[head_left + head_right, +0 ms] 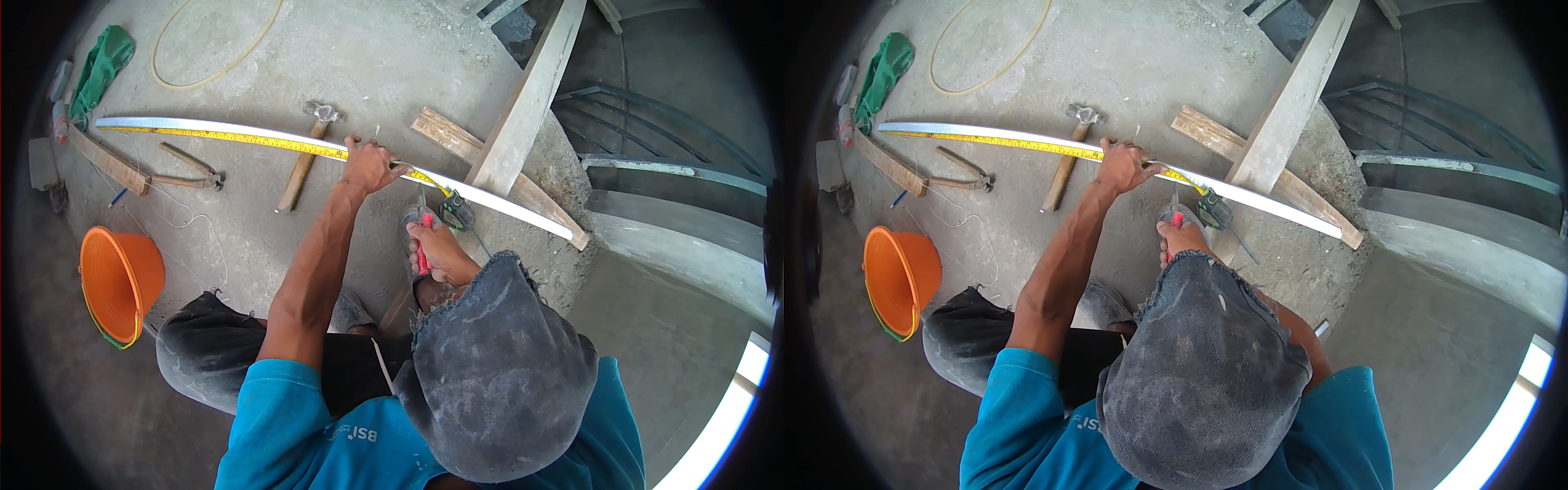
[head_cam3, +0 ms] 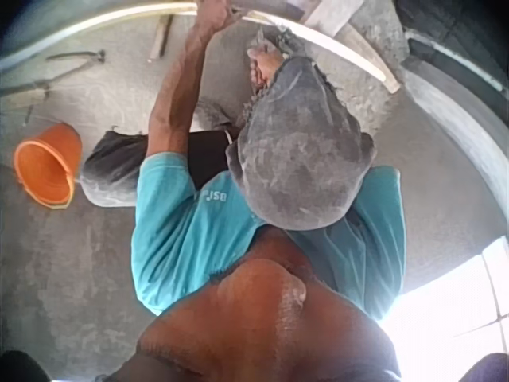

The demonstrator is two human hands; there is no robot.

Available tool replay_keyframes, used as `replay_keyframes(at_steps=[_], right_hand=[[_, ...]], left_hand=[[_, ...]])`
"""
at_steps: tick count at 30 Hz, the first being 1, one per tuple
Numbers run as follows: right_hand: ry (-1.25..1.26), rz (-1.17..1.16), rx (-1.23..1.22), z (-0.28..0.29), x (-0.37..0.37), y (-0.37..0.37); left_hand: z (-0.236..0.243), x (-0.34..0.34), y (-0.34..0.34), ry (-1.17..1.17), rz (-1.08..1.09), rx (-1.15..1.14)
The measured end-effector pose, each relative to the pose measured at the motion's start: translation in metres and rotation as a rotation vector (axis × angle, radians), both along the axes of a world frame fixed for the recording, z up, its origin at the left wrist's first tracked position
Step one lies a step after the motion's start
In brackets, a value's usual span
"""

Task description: Using snips to cut and shape a metal stud or profile.

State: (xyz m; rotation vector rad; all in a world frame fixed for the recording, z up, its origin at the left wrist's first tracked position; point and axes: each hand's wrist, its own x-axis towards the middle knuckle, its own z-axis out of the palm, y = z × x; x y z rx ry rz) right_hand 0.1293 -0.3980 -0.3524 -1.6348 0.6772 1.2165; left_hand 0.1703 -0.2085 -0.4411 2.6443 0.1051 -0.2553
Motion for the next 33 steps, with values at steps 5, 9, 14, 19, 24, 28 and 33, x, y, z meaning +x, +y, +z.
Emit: replay_keyframes(at_steps=[5, 9, 14, 19, 24, 28, 33], right_hand=[[0.124, -0.039, 0.068, -0.002, 0.000, -0.009], [0.187, -0.112, 0.226, -0.001, 0.001, -0.033], [-0.773, 0.677, -0.090, 0.013, 0.023, -0.049], [-1.245, 0.839, -0.377, -0.043, 0.044, -0.054], [-1.001, 0.692, -0.168, -0.028, 0.068, -0.072], [-0.322, 0.516, 0.435, 0.018, 0.123, -0.085], [-0.018, 0.443, 0.562, 0.015, 0.172, -0.132]], left_hand=[[-0.006, 0.000, 0.000, 0.005, -0.022, 0.044], [0.000, 0.005, -0.005, 0.038, -0.030, 0.025], [0.000, 0.001, -0.002, 0.060, -0.001, 0.034], [-0.013, -0.011, -0.001, -0.266, 0.011, -0.013], [-0.014, -0.012, -0.014, -0.511, -0.107, 0.007], [0.038, -0.014, 0.006, -0.129, -0.192, -0.079], [0.124, -0.002, 0.050, 0.221, -0.201, -0.041]])
